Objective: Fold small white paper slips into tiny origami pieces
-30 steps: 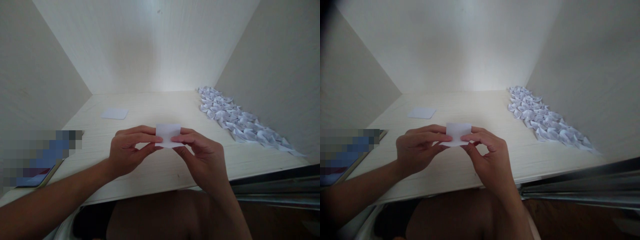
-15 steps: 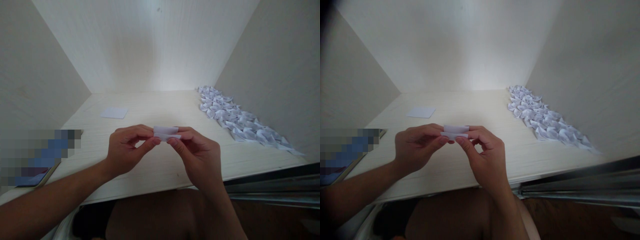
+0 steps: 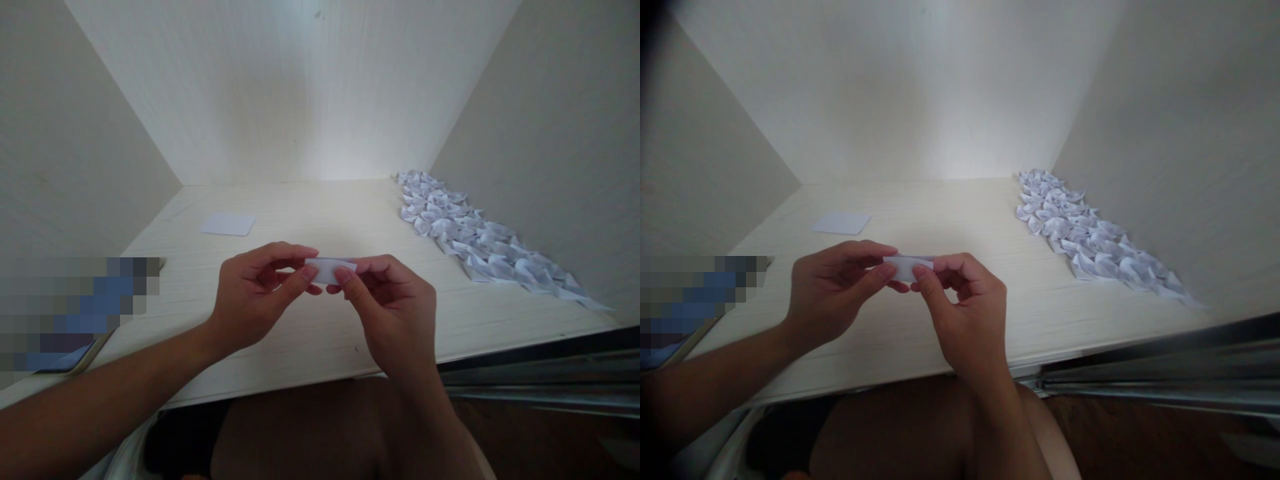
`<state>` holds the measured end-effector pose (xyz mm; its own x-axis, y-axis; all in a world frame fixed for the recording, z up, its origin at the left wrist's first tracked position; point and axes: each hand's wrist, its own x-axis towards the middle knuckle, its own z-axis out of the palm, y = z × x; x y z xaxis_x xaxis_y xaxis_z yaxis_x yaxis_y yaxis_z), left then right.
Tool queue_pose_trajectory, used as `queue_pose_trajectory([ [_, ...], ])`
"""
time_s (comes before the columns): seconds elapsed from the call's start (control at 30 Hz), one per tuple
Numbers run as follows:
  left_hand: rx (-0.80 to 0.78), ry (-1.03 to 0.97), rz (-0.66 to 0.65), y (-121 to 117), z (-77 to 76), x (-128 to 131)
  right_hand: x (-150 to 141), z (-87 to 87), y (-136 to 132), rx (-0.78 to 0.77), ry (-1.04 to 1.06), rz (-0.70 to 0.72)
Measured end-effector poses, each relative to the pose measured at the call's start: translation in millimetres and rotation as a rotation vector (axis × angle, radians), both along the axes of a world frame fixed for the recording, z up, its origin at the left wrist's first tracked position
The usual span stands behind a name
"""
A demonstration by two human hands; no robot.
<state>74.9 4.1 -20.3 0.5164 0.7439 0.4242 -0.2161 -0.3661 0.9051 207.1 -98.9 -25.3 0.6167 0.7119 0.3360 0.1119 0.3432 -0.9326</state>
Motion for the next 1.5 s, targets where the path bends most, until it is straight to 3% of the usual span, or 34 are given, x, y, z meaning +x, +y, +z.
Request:
queue_pose_trajectory([
  [0.67,-0.086,0.021,0.016,0.7,2.4,2.6,2.6,-2.5,1.5,0.028,-0.001,0.005],
  [0.93,-0.098,0.036,0.025,-0.2,4.4,4.6,3.3,-2.9,0.4,-0.027,-0.037,-0.021],
  [1.5,-0.188,0.048,-0.064,3.8,6.1,2.5,9.9,-3.2,-0.3,-0.035,0.018,0.054],
])
